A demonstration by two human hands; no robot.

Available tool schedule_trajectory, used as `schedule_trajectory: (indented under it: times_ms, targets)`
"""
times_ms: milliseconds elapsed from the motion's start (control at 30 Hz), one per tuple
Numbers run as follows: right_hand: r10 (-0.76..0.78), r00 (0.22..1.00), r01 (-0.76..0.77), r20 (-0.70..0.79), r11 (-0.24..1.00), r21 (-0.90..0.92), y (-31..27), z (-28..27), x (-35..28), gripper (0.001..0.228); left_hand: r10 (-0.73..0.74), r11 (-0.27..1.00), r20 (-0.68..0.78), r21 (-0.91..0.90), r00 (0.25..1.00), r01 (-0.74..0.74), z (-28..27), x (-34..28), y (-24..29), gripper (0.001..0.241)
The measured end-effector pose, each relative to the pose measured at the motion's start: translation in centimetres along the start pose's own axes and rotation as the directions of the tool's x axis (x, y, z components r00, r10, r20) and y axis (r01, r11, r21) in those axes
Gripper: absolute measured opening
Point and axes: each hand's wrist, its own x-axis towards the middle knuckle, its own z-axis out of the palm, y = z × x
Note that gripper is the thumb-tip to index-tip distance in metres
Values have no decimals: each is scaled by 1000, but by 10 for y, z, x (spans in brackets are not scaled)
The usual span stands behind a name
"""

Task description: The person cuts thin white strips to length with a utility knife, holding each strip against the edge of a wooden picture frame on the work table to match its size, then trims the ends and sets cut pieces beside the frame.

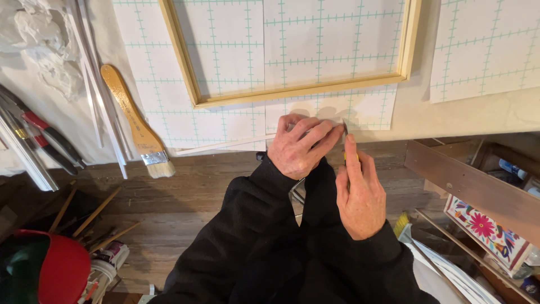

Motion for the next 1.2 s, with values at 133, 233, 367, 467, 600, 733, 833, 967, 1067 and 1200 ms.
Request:
schedule_trajectory:
  times_ms: [133, 233, 367, 467, 600, 733, 833, 967, 1067, 1200]
  targets:
    - [17, 1000, -17, 12, 1000, -24, 0, 3, -4, 67, 14, 1000, -1, -7, 1000, -14, -1, 0, -1, 38]
    - [43, 999, -42, 22, 998, -46, -1, 6, -6, 67, 17, 1000, 23, -19, 1000, -16, -1, -1, -1, 42]
    - [36, 999, -35, 9, 997, -73, 6, 13, -8, 67, 8, 999, 33, -31, 999, -7, -1, -2, -1, 46]
    - [28, 1000, -27, 8, 996, -86, 7, 12, -8, 68, 11, 1000, 30, -30, 999, -10, -1, -1, -1, 46]
    - [20, 999, -17, 32, 994, -104, 2, 7, -6, 69, 16, 1000, 47, -27, 999, -14, -2, -1, -1, 47]
    - [14, 1000, -14, 2, 990, -137, 6, 12, -7, 69, 25, 999, 12, -38, 1000, -24, 1, 0, -2, 44]
    - [16, 1000, -15, 10, 989, -144, 1, 7, -5, 69, 9, 999, 17, -36, 1000, -9, 0, -4, -1, 44]
    - [25, 999, -21, 27, 989, -147, 7, 11, -9, 71, 18, 999, 16, -37, 1000, -18, 1, -3, 0, 44]
    - [4, 1000, -2, 12, 988, -153, 2, 9, -5, 71, 20, 999, 15, -38, 1000, -20, -1, 0, -4, 45]
    - [16, 999, -10, 33, 987, -158, -1, 4, -5, 71, 26, 999, 29, -29, 999, -25, -2, -1, -1, 44]
